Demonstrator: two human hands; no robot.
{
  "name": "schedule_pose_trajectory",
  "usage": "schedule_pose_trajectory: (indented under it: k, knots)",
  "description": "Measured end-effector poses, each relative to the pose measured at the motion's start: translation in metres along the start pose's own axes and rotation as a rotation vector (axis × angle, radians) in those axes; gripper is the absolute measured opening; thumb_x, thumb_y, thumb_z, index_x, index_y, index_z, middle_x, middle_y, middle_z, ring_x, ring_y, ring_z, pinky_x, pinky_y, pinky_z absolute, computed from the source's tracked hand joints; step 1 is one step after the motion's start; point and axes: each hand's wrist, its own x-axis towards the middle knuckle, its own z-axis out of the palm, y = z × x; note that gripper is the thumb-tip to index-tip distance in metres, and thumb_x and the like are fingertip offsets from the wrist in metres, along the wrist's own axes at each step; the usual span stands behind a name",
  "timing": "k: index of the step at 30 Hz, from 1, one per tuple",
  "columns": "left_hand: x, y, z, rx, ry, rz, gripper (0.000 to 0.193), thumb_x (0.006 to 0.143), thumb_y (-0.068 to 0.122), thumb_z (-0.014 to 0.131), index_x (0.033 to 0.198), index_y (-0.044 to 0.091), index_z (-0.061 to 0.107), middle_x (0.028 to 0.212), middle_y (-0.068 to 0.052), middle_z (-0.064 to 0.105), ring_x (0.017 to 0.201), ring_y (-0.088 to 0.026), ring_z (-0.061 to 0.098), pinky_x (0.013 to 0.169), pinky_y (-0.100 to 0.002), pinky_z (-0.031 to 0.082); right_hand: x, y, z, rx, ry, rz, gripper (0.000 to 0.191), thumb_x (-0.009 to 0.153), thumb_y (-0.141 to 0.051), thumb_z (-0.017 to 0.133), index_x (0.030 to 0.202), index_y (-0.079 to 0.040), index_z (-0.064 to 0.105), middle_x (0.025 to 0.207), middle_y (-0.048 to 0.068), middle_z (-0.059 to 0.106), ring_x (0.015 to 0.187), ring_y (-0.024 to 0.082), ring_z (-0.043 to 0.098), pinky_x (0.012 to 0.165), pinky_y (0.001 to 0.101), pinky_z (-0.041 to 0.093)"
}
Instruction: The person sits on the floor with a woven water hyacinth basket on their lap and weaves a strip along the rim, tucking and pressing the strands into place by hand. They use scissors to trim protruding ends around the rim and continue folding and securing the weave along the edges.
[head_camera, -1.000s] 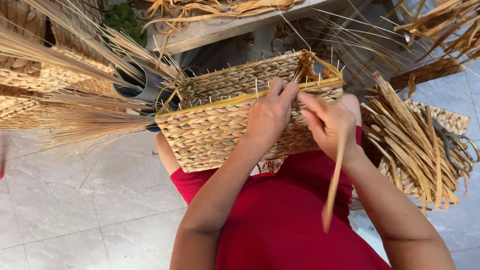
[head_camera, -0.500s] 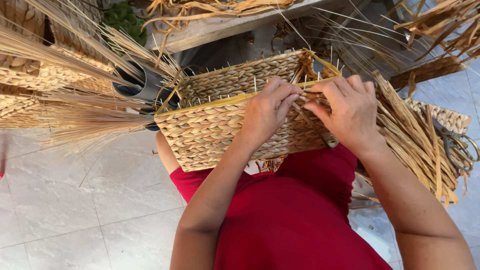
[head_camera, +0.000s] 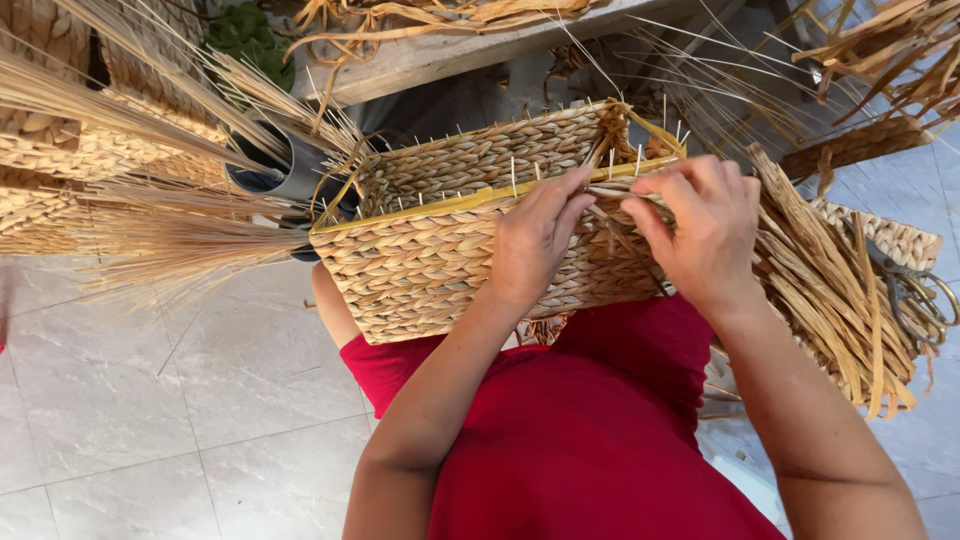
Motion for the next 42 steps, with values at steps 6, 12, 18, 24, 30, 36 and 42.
schedule_pose_trajectory:
  k: [6,12,18,24,30,36,42]
  knots:
    - [0.022,-0.006,-0.003,0.013,-0.262,-0.18,0.014,0.103,0.012,0.069,0.114,0.009,0.061,0.099,-0.007,0.074,0.081,-0.025,0.075,0.071,-0.036,0.06,-0.007,-0.011,-0.011,0.017,-0.127,0.003,0.018,0.085,-0.023,0.084,0.097,-0.017,0.072,0.102,-0.001,0.065,0.103,0.023,0.06,0.092,0.0418,0.038]
    - [0.028,0.003,-0.009,0.046,-0.327,0.019,0.025,0.093,0.016,0.071,0.113,0.008,0.059,0.102,-0.013,0.069,0.084,-0.033,0.073,0.071,-0.041,0.058,0.018,-0.009,-0.038,-0.029,-0.019,-0.031,0.009,0.095,-0.014,0.081,0.098,-0.015,0.072,0.105,-0.003,0.069,0.105,0.02,0.063,0.099,0.0396,0.038]
    - [0.018,0.0,0.01,0.094,-0.199,-0.069,0.013,0.101,0.009,0.064,0.111,0.01,0.054,0.102,-0.012,0.069,0.087,-0.034,0.071,0.071,-0.043,0.057,0.018,-0.023,-0.03,-0.023,0.025,-0.03,0.01,0.099,-0.017,0.081,0.108,-0.017,0.077,0.104,0.001,0.073,0.096,0.022,0.064,0.095,0.0406,0.039]
    - [0.022,-0.003,-0.007,-0.091,-0.34,-0.166,0.012,0.103,0.006,0.059,0.113,0.01,0.053,0.095,-0.011,0.068,0.082,-0.032,0.072,0.069,-0.04,0.057,0.028,0.004,0.014,0.21,-0.177,0.214,0.021,0.099,-0.018,0.077,0.119,-0.013,0.076,0.082,0.01,0.071,0.073,0.026,0.07,0.068,0.0331,0.051]
    - [0.032,-0.001,-0.003,-0.103,-0.378,-0.324,0.011,0.101,0.009,0.062,0.111,0.009,0.057,0.09,-0.011,0.069,0.069,-0.029,0.073,0.062,-0.038,0.057,0.004,0.003,0.02,0.314,0.004,0.091,0.011,0.096,-0.016,0.079,0.105,-0.011,0.075,0.089,0.006,0.074,0.07,0.023,0.068,0.07,0.0343,0.048]
    - [0.023,0.005,0.014,0.263,-0.276,-0.008,0.007,0.098,0.01,0.068,0.104,0.009,0.065,0.098,-0.011,0.066,0.077,-0.034,0.069,0.065,-0.045,0.054,0.002,-0.001,0.002,0.122,0.008,-0.028,0.013,0.098,-0.02,0.08,0.108,-0.012,0.077,0.086,0.003,0.072,0.073,0.023,0.067,0.072,0.0363,0.045]
    - [0.026,0.0,0.002,0.123,-0.313,0.047,0.018,0.096,0.012,0.069,0.114,0.014,0.071,0.105,-0.006,0.067,0.086,-0.029,0.072,0.073,-0.039,0.058,0.006,0.023,-0.023,0.026,-0.136,0.116,0.022,0.093,-0.03,0.084,0.107,-0.014,0.077,0.077,0.0,0.065,0.07,0.021,0.064,0.07,0.0392,0.042]
